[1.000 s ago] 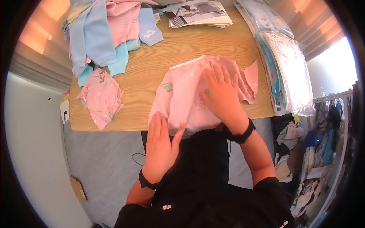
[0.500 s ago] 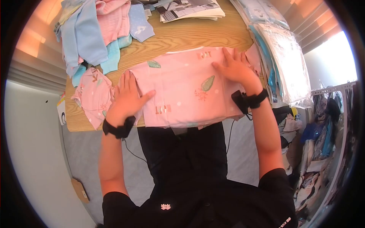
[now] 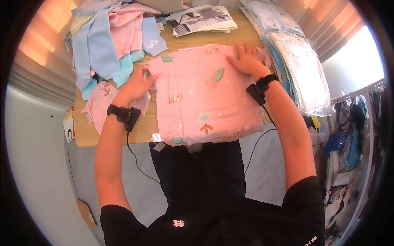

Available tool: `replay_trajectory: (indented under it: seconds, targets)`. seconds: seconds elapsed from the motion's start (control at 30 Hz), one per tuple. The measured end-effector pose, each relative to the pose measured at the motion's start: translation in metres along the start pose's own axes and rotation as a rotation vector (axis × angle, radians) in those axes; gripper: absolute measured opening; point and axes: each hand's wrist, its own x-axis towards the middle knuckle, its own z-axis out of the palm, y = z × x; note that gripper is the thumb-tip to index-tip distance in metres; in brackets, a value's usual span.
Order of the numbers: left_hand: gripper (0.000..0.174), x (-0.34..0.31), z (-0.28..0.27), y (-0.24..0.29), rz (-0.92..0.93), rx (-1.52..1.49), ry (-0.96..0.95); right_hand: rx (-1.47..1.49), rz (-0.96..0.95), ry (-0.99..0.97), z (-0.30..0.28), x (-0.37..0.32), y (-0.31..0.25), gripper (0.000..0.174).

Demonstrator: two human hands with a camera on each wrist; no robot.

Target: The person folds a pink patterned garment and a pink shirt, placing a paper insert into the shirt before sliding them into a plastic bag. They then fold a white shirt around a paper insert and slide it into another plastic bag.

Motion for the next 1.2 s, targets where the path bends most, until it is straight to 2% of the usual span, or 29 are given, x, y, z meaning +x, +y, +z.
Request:
replay_trajectory:
  seconds: [0.07,0.1,0.13,0.2,0.23,0.27,0.33,0.43,0.47,0.57,0.67,0.7,0.77,0.87,0.97,1.07,1.2]
  targets:
    - [0.077,-0.009,-0.006,0.006,0.150,0.352,0.143,-0.144,-0.101,0.190,0.000,-0.014,-0.002,0.083]
    - [0.072,-0.015,-0.009,0.010,0.225,0.525,0.218,-0.107,-0.181,0.226,-0.003,-0.030,-0.008,0.081]
    - [0.068,-0.021,-0.010,0.020,0.237,0.413,0.167,-0.072,-0.264,0.261,-0.007,-0.051,-0.019,0.079]
    - [0.062,-0.032,-0.008,0.042,0.253,0.188,0.053,0.089,-0.278,0.112,-0.014,-0.096,-0.044,0.076]
    - [0.055,-0.025,-0.006,0.034,0.337,0.228,0.021,0.084,-0.307,0.033,-0.011,-0.110,-0.053,0.075]
    - [0.054,-0.016,-0.006,0.034,0.274,0.215,-0.054,0.078,-0.335,-0.042,-0.009,-0.121,-0.059,0.073]
    - [0.052,0.005,-0.010,0.039,0.155,0.202,-0.200,0.115,-0.351,-0.014,0.012,-0.128,-0.064,0.072]
    - [0.046,0.039,-0.006,0.005,0.281,0.099,-0.121,0.107,-0.343,0.010,0.011,-0.123,-0.070,0.070]
    - [0.044,0.043,-0.010,0.000,0.213,-0.039,-0.168,0.086,-0.340,0.003,0.007,-0.122,-0.071,0.069]
    - [0.042,0.047,-0.034,-0.014,0.055,-0.533,-0.327,0.333,-0.424,0.053,0.000,-0.100,-0.066,0.062]
    - [0.047,0.052,-0.045,-0.043,0.165,-1.060,-0.501,1.195,-0.301,-0.185,-0.017,-0.060,-0.073,0.055]
    - [0.049,0.057,-0.049,-0.052,0.130,-1.165,-0.564,1.379,-0.264,-0.208,-0.031,-0.048,-0.080,0.055]
    - [0.049,0.060,-0.050,-0.055,0.144,-1.166,-0.571,1.745,-0.172,-0.251,-0.063,-0.026,-0.099,0.056]
    - [0.049,0.055,-0.053,-0.060,0.128,-1.211,-0.578,1.897,-0.015,-0.285,-0.067,0.018,-0.119,0.056]
    - [0.049,0.057,-0.056,-0.066,0.124,-1.259,-0.590,2.035,0.232,-0.318,-0.058,0.051,-0.128,0.051]
    - [0.047,0.057,-0.054,-0.067,0.127,-1.292,-0.593,2.067,0.265,-0.329,-0.046,0.070,-0.131,0.056]
    - [0.046,0.058,-0.054,-0.069,0.103,-1.304,-0.599,2.013,0.326,-0.452,-0.043,0.079,-0.146,0.069]
